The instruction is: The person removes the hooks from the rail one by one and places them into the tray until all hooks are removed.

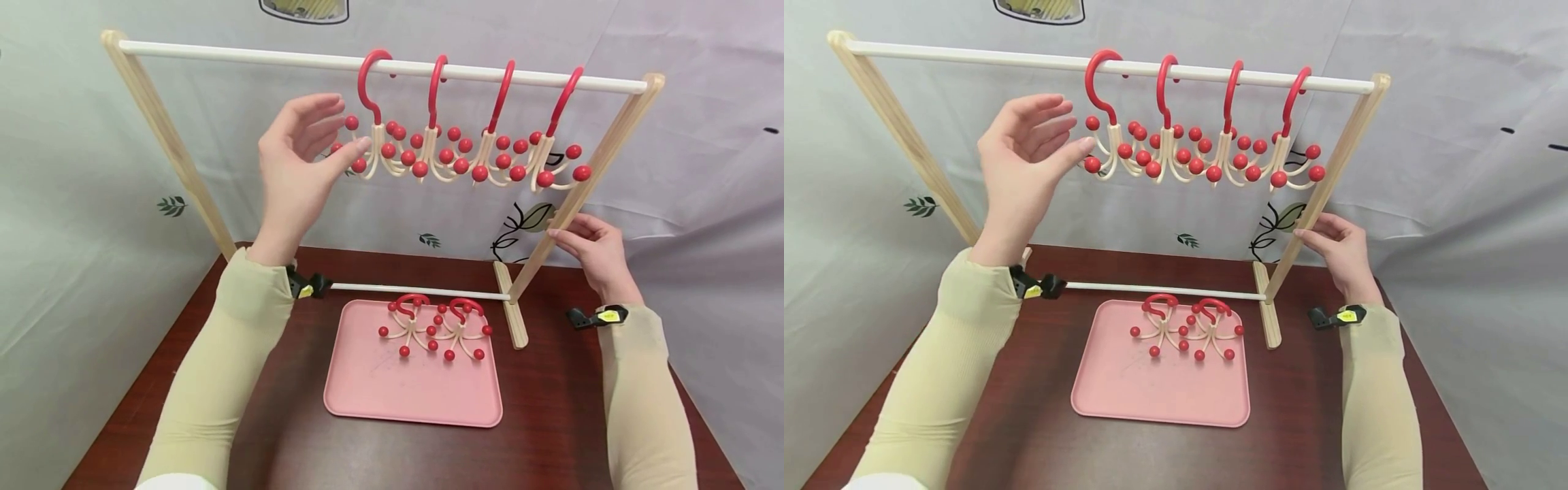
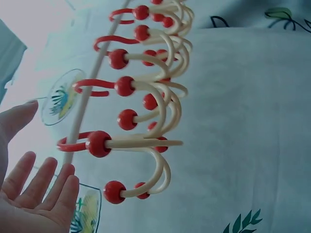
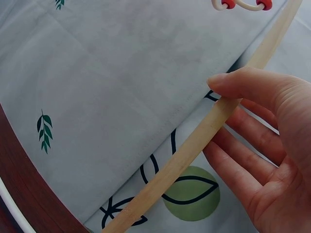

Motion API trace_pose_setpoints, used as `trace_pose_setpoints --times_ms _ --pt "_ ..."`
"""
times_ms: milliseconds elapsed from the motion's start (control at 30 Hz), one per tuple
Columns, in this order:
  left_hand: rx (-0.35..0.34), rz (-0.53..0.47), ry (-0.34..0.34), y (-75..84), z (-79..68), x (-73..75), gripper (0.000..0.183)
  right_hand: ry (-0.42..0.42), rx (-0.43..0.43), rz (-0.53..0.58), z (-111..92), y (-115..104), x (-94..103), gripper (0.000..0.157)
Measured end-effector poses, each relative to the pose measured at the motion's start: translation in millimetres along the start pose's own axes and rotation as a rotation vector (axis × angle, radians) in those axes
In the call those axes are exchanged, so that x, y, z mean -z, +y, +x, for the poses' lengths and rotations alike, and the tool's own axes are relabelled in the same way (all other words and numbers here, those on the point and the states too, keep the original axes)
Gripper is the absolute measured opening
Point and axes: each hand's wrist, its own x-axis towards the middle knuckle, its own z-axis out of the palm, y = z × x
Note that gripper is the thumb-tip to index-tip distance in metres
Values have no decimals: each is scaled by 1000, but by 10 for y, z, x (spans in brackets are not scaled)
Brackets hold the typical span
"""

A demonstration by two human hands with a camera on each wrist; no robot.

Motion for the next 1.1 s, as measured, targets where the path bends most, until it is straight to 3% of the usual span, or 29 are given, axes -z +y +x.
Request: trace_pose_setpoints --times_ms 100,267,533,767,1100 --pt "36 69 -20 18 88 -30 50 2 0 -5 3 -2 -3 36" --pt "103 97 -18 11 210 -72 53 6 -9 -20 2 -6 -8 33" --pt "141 173 -47 -42 358 -125 49 3 -10 -21 7 -10 -9 32" --pt "166 225 -37 -200 498 -122 32 5 -12 -7 5 -6 -6 33" --pt "199 230 -36 -358 590 -112 30 2 -7 -2 6 -7 -7 35"
